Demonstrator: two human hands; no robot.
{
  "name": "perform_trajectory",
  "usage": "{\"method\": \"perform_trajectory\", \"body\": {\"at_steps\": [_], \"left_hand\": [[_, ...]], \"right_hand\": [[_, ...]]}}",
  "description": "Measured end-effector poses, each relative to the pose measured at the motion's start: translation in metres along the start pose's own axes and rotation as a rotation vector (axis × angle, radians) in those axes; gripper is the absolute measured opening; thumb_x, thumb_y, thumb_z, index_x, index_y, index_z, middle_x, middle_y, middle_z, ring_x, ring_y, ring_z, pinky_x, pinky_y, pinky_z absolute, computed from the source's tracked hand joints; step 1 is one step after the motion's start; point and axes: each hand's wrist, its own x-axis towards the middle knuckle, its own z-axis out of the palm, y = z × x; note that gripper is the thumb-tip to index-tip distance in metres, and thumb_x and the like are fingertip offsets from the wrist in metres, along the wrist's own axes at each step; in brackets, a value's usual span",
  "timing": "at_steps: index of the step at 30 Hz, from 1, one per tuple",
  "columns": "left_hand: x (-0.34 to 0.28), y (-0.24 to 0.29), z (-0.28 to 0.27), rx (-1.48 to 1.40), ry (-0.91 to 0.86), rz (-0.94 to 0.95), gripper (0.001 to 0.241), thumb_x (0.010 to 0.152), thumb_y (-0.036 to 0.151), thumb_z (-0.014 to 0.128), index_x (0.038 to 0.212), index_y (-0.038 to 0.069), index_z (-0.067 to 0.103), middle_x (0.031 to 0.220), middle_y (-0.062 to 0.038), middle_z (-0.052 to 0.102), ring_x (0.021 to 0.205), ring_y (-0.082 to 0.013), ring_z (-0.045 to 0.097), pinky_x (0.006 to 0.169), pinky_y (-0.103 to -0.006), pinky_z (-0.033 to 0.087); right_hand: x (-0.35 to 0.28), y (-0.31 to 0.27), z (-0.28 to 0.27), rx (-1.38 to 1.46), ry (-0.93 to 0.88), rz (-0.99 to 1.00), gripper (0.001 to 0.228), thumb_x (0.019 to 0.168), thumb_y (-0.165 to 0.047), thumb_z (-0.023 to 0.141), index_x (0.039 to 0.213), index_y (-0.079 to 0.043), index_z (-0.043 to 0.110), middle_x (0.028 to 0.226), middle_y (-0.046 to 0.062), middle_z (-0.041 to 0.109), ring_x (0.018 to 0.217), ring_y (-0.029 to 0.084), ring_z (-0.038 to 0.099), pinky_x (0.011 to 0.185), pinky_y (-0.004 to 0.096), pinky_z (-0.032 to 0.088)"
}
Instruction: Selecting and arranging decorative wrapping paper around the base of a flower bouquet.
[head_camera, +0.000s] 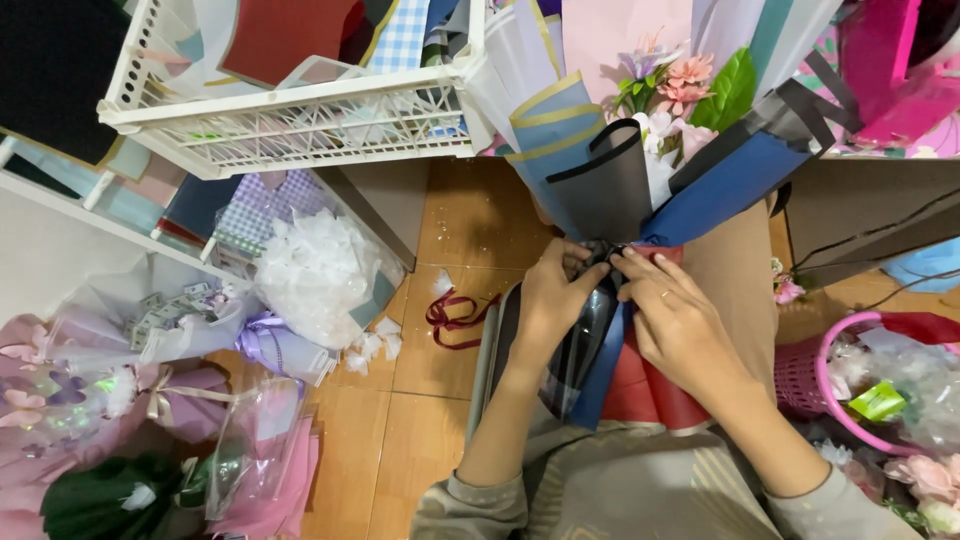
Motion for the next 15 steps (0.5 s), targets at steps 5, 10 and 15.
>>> {"method": "perform_trajectory", "body": {"at_steps": [5, 10, 15], "left_hand": [[0.009, -0.014, 0.001, -0.029, -0.005, -0.051, 0.054, 0.084, 0.036, 0.079, 0.123, 0.004, 0.060, 0.105, -0.016, 0.068, 0.104, -0.0302, 0.068, 0.086, -0.0427, 0.057], [0.009, 0.002, -0.009, -0.107, -0.068, -0.082, 0.083, 0.080, 0.037, 0.081, 0.143, -0.005, 0.046, 0.128, -0.025, 0.063, 0.121, -0.0380, 0.063, 0.097, -0.0484, 0.054], [0.030, -0.020, 0.010, -0.234, -0.192, -0.031, 0.088, 0.078, 0.037, 0.088, 0.139, -0.014, 0.051, 0.130, -0.034, 0.061, 0.127, -0.0408, 0.057, 0.104, -0.0506, 0.050]], "right_hand": [[-0.008, 0.006, 0.010, -0.117, -0.061, 0.051, 0.022, 0.086, 0.005, 0.050, 0.094, -0.011, 0.062, 0.128, 0.010, 0.073, 0.129, 0.023, 0.065, 0.118, 0.045, 0.040], [-0.011, 0.009, 0.014, -0.156, -0.073, 0.103, 0.022, 0.090, 0.003, 0.046, 0.095, -0.014, 0.060, 0.130, 0.007, 0.073, 0.133, 0.020, 0.063, 0.119, 0.045, 0.037], [-0.014, 0.012, 0.015, -0.067, -0.006, 0.095, 0.023, 0.090, 0.001, 0.043, 0.092, -0.015, 0.059, 0.123, 0.009, 0.074, 0.128, 0.024, 0.066, 0.116, 0.050, 0.036]]}}
